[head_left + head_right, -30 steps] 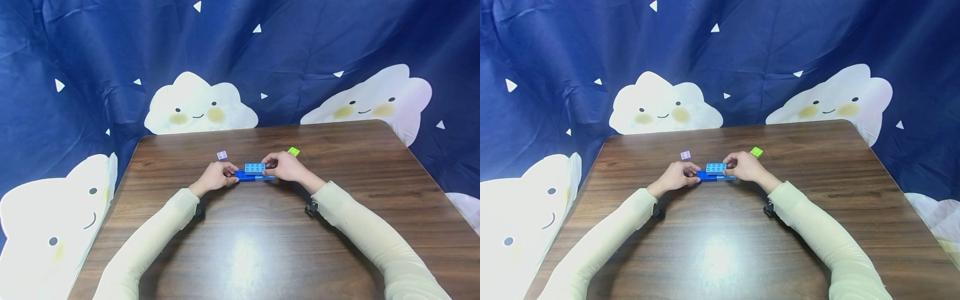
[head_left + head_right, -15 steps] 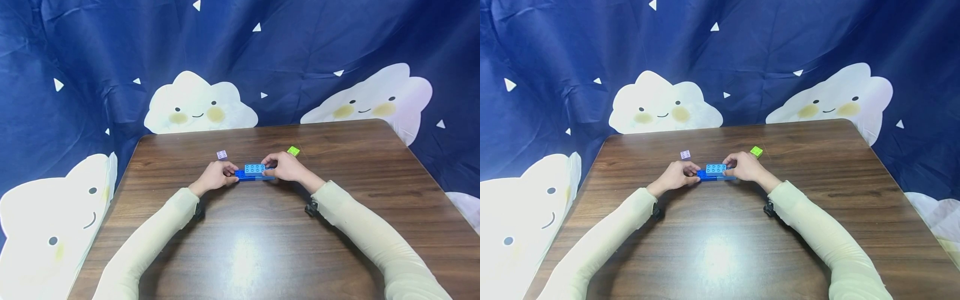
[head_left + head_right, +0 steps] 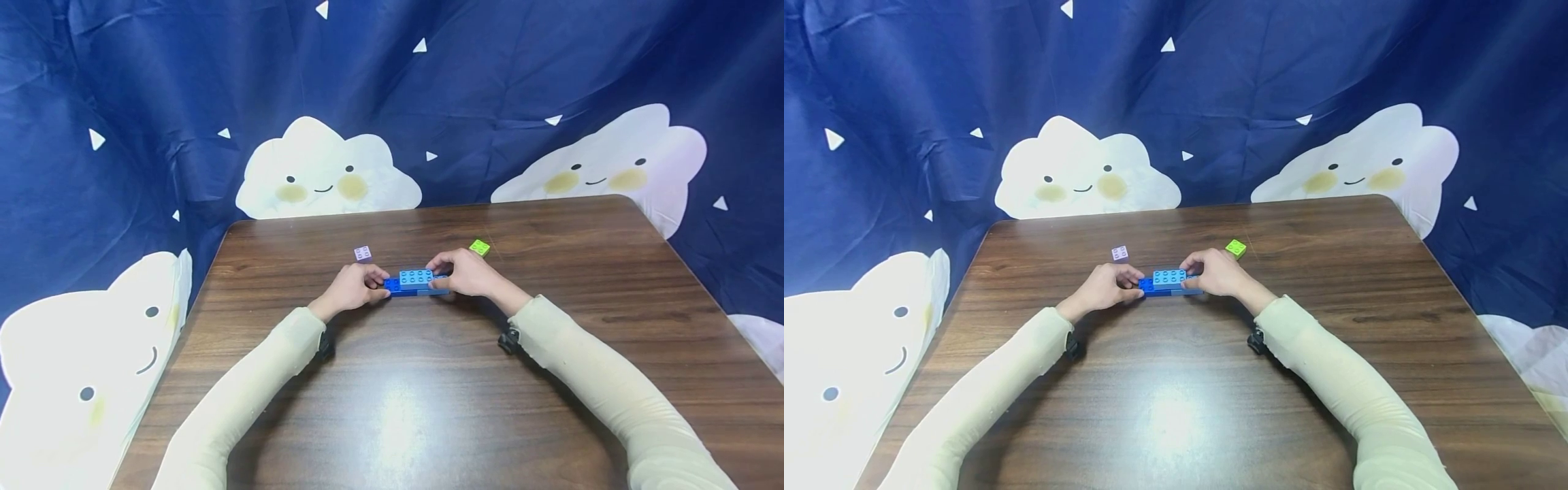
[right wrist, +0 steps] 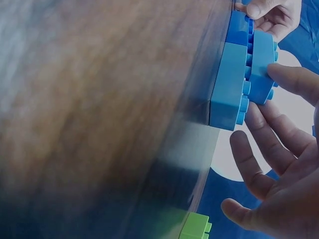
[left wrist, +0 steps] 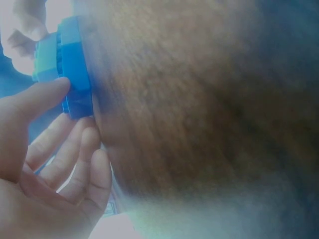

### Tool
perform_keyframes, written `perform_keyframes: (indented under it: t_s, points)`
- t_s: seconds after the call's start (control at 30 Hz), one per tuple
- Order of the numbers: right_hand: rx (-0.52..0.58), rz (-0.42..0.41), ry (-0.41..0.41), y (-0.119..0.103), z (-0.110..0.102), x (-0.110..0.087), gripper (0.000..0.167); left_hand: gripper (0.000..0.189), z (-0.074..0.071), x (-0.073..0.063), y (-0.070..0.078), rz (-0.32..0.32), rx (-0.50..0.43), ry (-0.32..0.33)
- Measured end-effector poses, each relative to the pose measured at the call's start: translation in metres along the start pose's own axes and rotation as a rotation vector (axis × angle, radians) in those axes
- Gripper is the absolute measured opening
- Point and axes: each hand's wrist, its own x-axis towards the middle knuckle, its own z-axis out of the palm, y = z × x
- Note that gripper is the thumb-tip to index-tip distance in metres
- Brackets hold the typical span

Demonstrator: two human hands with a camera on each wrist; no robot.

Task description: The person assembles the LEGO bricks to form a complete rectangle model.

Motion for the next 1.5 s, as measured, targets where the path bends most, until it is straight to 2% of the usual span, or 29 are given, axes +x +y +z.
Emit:
perform_keyframes:
  t_s: [0.97,1.23,1.5]
  points:
    - [0.021,-0.025,0.0,0.001,0.0,0.0,0.031,0.031,-0.002,0.0,-0.005,0.018,0.007,0.021]
    - [0.017,-0.024,0.002,0.001,0.0,0.0,0.032,0.03,-0.006,0.002,-0.001,0.042,0.027,0.055]
    - [0.011,-0.014,-0.004,0.0,0.0,-0.001,0.032,0.032,-0.007,0.004,0.008,0.043,0.031,0.056]
